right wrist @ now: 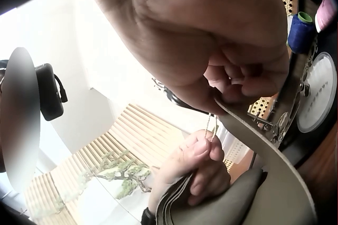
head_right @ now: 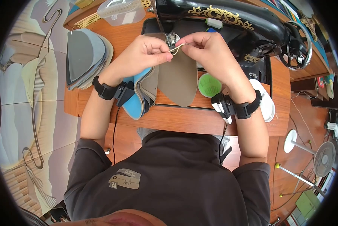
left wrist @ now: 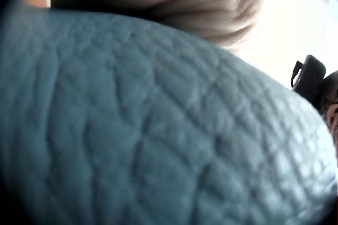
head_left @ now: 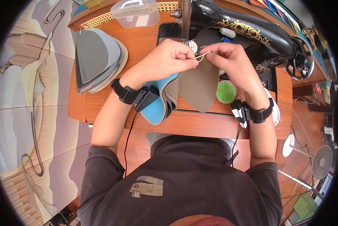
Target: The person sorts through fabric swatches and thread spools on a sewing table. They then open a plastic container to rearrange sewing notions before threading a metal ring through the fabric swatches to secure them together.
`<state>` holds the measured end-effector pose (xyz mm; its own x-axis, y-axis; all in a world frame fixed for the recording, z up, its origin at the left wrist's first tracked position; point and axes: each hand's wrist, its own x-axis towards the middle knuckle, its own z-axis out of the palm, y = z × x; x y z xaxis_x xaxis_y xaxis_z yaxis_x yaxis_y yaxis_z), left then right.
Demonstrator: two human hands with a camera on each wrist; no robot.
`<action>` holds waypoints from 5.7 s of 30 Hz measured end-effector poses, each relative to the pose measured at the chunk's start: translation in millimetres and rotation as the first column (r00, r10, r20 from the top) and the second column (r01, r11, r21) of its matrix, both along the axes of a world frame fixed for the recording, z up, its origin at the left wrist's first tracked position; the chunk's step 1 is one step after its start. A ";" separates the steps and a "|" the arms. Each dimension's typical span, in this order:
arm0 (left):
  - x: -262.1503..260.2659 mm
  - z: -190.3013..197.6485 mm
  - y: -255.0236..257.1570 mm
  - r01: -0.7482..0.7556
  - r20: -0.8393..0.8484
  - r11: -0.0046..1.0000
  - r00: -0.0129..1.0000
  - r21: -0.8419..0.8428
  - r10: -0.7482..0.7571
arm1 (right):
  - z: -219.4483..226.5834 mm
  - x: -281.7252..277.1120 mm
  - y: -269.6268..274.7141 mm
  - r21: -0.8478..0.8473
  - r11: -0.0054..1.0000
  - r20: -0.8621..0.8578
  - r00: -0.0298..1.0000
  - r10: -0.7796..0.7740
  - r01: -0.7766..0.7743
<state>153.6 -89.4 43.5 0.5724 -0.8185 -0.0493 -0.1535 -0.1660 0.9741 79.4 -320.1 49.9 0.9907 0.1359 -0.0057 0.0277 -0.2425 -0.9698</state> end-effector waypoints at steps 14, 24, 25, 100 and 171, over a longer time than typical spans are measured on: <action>-1.7 4.7 0.6 -0.035 0.080 0.999 0.996 -0.021 0.037 | 7.4 -2.2 3.9 0.116 0.993 -0.063 0.998 -0.004 0.011; -3.4 5.3 1.7 -0.049 0.086 0.998 0.995 -0.049 0.053 | 7.2 -3.1 6.6 0.106 0.994 -0.043 0.999 -0.024 0.028; -3.5 6.2 2.1 -0.038 0.093 0.998 0.995 -0.042 0.042 | 7.3 -3.2 6.9 0.110 0.993 -0.046 0.999 -0.025 0.030; -7.6 -2.0 -11.2 -0.237 0.204 0.887 0.919 -0.397 0.337 | 18.9 -10.5 16.7 0.439 0.887 0.074 0.989 0.125 -0.145; 7.8 104.6 -2.6 0.268 0.352 0.959 0.909 -0.087 -0.222 | 123.4 2.0 3.6 -0.311 0.949 0.409 0.893 0.188 -0.057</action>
<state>161.3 -92.0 148.1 0.3165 -0.9211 0.2267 -0.4939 0.0441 0.8684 81.4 -316.5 173.3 0.8795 0.3134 0.3581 0.4714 -0.4715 -0.7453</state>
